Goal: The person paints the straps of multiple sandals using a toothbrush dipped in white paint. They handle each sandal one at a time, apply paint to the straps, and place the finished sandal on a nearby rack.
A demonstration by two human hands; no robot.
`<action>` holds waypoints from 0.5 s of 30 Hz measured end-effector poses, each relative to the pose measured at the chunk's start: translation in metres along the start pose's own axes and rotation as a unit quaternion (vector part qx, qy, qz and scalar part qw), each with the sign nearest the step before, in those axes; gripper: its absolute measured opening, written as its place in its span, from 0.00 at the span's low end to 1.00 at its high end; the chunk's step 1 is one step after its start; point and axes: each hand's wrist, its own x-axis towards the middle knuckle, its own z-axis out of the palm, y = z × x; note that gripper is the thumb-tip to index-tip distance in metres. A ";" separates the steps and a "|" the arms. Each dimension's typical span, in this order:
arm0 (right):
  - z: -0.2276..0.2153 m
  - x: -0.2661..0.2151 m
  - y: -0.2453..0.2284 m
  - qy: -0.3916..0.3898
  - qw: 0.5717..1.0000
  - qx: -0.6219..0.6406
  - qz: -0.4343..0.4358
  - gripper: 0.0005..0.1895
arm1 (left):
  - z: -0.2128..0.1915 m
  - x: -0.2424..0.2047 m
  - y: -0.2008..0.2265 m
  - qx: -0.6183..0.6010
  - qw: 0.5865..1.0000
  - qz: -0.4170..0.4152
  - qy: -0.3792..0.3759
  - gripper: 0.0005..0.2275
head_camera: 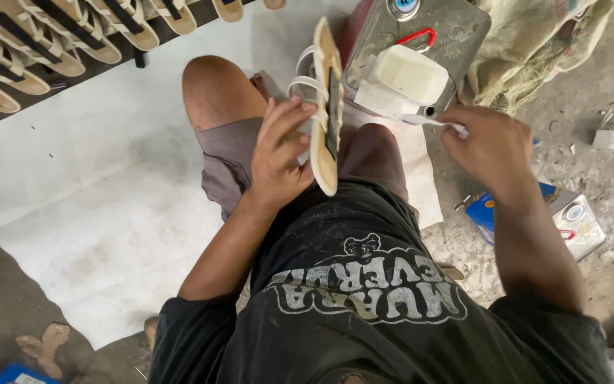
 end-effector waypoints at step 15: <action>0.014 -0.029 -0.095 0.088 0.882 0.462 -0.032 0.08 | -0.009 0.013 0.022 -0.014 0.993 0.116 -0.003 0.20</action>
